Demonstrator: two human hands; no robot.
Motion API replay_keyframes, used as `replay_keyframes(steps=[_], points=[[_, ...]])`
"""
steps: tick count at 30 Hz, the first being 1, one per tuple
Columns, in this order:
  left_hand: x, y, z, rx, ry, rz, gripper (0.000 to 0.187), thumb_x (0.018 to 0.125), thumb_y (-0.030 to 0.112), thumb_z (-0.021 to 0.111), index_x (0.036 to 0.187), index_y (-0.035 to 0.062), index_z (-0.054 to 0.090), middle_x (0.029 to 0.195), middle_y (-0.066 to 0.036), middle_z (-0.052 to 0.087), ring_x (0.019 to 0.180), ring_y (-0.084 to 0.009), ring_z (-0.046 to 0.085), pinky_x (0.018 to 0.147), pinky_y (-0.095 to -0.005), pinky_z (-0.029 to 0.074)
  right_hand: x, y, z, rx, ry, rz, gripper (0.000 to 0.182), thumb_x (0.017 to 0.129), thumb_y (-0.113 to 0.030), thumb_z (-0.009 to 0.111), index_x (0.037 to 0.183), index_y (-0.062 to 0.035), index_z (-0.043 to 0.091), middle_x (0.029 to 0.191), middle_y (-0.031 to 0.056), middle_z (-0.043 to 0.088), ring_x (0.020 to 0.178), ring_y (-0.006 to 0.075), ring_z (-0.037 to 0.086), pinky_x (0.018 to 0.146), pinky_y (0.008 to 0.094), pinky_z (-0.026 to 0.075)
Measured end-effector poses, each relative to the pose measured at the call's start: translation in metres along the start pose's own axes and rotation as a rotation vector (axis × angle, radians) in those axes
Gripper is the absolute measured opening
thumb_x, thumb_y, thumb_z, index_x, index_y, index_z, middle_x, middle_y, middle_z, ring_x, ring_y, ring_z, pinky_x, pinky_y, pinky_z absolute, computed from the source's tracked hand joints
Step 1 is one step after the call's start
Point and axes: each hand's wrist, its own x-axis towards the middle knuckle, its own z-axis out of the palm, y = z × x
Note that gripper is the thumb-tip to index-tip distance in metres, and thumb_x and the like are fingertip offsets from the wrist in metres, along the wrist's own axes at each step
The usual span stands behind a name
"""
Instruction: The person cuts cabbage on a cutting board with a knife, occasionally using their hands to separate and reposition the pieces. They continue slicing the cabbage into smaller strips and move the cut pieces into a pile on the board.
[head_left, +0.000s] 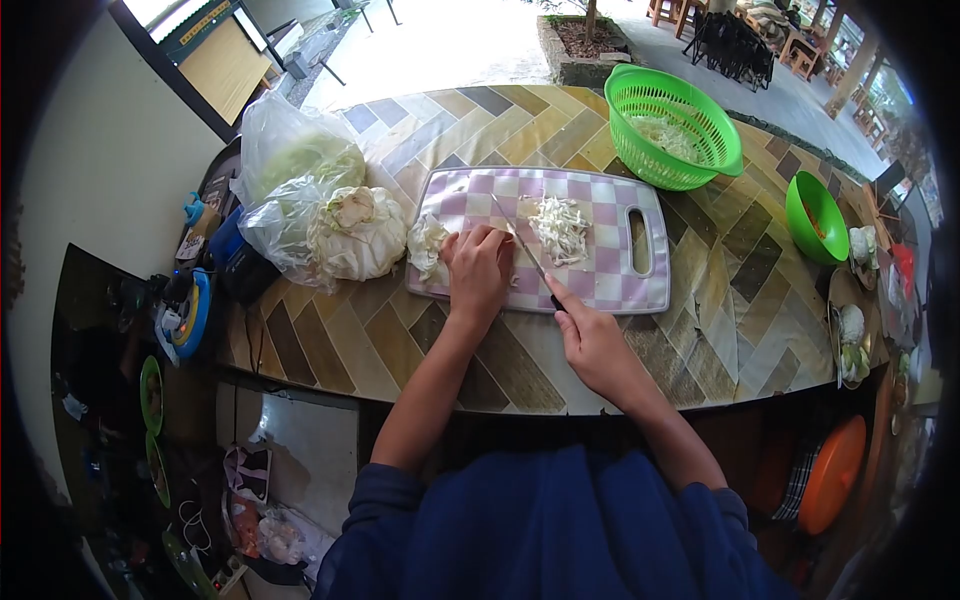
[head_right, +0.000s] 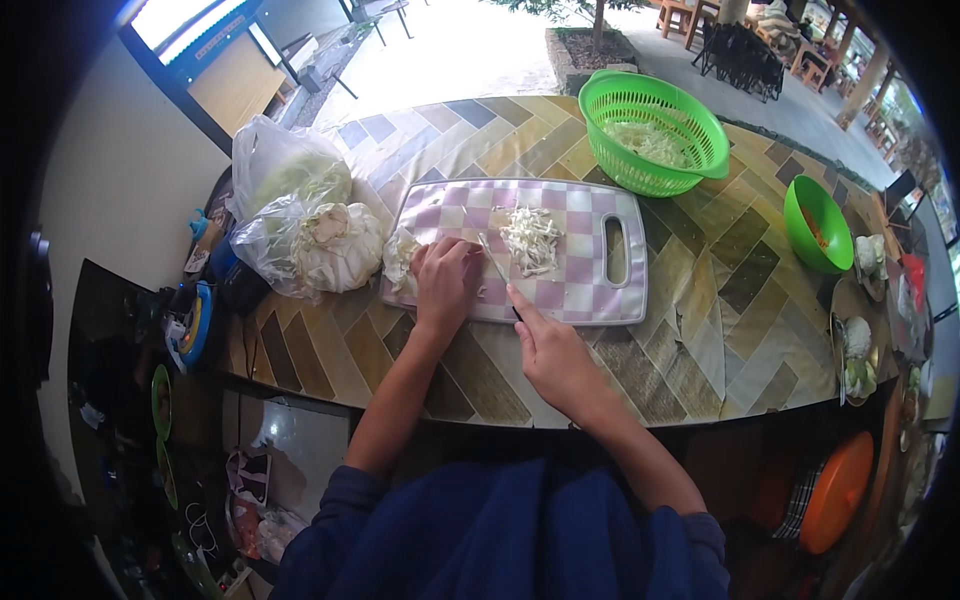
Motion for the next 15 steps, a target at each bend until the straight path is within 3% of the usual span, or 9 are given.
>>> replay_keyframes(steps=[12,15], points=[[-0.001,0.001,0.0,-0.005,-0.01,-0.01,0.017,0.092,0.021,0.058,0.093,0.008,0.069,0.099,-0.008,0.065,0.099,-0.0275,0.06,0.104,-0.0455,0.028,0.028,0.002,0.019,-0.099,0.009,0.05,0.048,0.098,-0.012,0.046,0.145,-0.0087,0.04,0.087,0.0296,0.064,0.083,0.0474,0.062,0.076,0.0549,0.047],[0.0,0.002,-0.002,0.002,0.001,0.006,0.017,0.088,0.021,0.064,0.094,0.0067,0.07,0.096,-0.009,0.066,0.098,-0.0293,0.061,0.1,-0.0433,0.032,0.042,0.011,0.024,-0.111,0.074,0.013,0.045,0.098,-0.011,0.047,0.142,-0.0075,0.044,0.082,0.0299,0.062,0.081,0.0472,0.061,0.073,0.0528,0.045]])
